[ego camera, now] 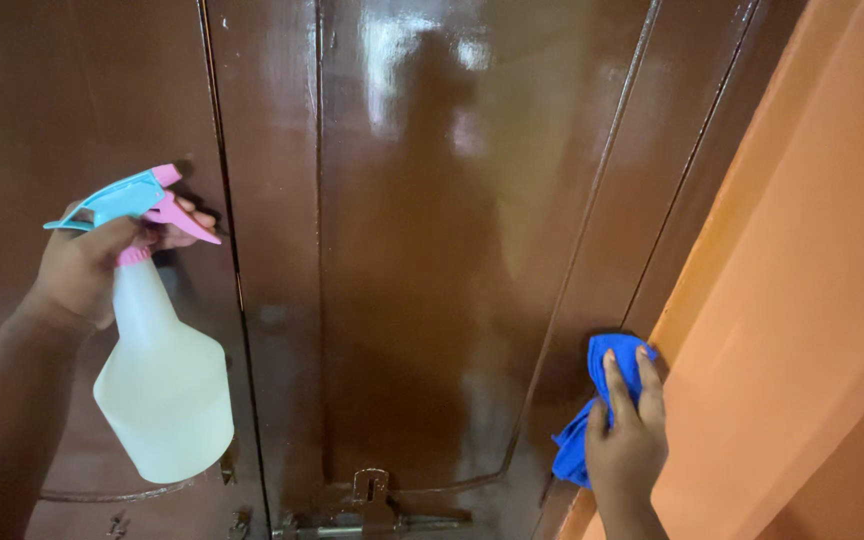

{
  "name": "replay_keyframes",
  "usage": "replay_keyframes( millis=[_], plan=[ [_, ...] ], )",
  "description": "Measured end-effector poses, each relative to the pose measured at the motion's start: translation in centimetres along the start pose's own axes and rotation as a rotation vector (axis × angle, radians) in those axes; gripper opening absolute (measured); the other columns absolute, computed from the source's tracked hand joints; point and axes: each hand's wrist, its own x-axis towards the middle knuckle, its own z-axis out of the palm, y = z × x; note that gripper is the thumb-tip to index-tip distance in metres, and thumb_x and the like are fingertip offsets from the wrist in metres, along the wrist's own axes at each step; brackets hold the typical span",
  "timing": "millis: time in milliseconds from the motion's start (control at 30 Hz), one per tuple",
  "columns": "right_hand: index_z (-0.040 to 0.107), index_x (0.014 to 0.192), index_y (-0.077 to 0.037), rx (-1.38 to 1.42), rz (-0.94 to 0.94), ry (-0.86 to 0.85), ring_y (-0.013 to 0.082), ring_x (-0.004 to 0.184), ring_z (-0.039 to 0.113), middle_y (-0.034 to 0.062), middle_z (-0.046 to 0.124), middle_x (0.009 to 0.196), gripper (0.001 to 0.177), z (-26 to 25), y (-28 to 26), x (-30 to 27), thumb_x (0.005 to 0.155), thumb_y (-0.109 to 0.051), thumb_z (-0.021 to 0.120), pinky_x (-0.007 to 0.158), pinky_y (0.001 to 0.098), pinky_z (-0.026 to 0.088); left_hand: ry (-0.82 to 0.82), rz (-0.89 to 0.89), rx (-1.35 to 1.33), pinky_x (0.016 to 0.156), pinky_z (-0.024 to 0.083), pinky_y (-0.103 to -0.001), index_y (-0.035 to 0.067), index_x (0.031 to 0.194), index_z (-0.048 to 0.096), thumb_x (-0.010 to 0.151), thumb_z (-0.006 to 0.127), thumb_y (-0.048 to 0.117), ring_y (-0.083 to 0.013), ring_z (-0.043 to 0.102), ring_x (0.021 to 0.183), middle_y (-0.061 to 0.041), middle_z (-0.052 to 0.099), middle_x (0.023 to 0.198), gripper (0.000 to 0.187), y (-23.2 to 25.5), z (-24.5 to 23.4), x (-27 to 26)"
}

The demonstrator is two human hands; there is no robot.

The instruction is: The person sprays a cleaning solution onto a wooden door and wipes it with a blue cloth. They move from the lower section near the handle to the upper panels, repeatedly spraying and wiping to clean the surface.

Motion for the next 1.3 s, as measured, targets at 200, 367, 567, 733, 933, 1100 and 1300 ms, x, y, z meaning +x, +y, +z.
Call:
replay_keyframes(
  millis=[200,367,567,733,933,1100,1300],
  plan=[
    [0.064,0.138,-0.025,-0.049,0.068,-0.048,0.0351,0.137,0.054,0.0099,0.049,0.157,0.059,2.4,1.1,-3.7,0.082,-0.008,0.066,0.104,0.0429,0.05,-0.008,0.026,0.028,0.109,0.052,-0.045,-0.01,0.142,0.051,0.078,0.038,-0.002,-0.0346,0.067,0.114,-0.027,0.067,0.119,0.066,0.0,0.0,-0.1],
    [0.065,0.134,-0.027,-0.078,0.135,-0.121,0.0339,0.136,0.054,0.0096,0.05,0.155,0.064,4.9,4.1,-10.1,0.074,-0.006,0.069,0.105,0.0433,0.05,-0.037,0.042,0.07,0.108,0.051,-0.044,-0.009,0.145,0.051,0.08,0.039,-0.001,-0.0345,0.067,0.114,-0.025,0.067,0.118,0.066,0.2,0.2,-0.2],
    [0.066,0.131,-0.027,-0.025,0.084,-0.228,0.0372,0.14,0.05,0.0118,0.05,0.153,0.074,6.7,8.4,-15.8,0.062,0.0,0.071,0.111,0.0419,0.047,-0.068,0.046,0.028,0.11,0.051,-0.044,-0.009,0.147,0.049,0.081,0.04,0.0,-0.0341,0.067,0.118,-0.024,0.067,0.121,0.067,0.2,0.2,-0.1],
    [0.067,0.127,-0.022,0.05,0.029,-0.342,0.0403,0.137,0.048,0.0166,0.052,0.145,0.074,4.9,8.5,-15.8,0.057,0.0,0.075,0.111,0.0452,0.043,-0.05,0.044,0.071,0.111,0.05,-0.045,-0.009,0.147,0.05,0.079,0.04,0.0,-0.0349,0.067,0.118,-0.025,0.067,0.121,0.069,0.0,0.0,-0.1],
    [0.067,0.131,-0.027,0.114,0.097,-0.164,0.0358,0.131,0.056,0.0127,0.054,0.142,0.071,2.5,3.0,-11.9,0.065,-0.001,0.073,0.107,0.0444,0.048,-0.032,0.034,0.056,0.11,0.051,-0.046,-0.01,0.144,0.051,0.084,0.042,0.002,-0.0362,0.067,0.118,-0.025,0.066,0.122,0.062,-0.2,-0.3,-0.2],
    [0.066,0.133,-0.025,0.107,0.086,-0.235,0.0396,0.131,0.055,0.0151,0.052,0.146,0.072,4.7,1.8,-12.6,0.065,-0.001,0.071,0.105,0.0468,0.048,-0.058,0.065,0.079,0.111,0.051,-0.046,-0.009,0.145,0.05,0.087,0.043,0.003,-0.0363,0.066,0.119,-0.025,0.066,0.123,0.06,-0.4,-0.5,-0.1],
    [0.069,0.127,-0.023,0.083,-0.08,-0.382,0.0479,0.124,0.054,0.0246,0.048,0.143,0.069,10.3,8.4,-20.8,0.06,-0.012,0.075,0.104,0.0513,0.046,-0.041,0.041,0.054,0.111,0.05,-0.046,-0.009,0.145,0.05,0.086,0.041,0.002,-0.0365,0.066,0.119,-0.026,0.066,0.124,0.061,-0.6,-0.6,-0.1]
  ],
)
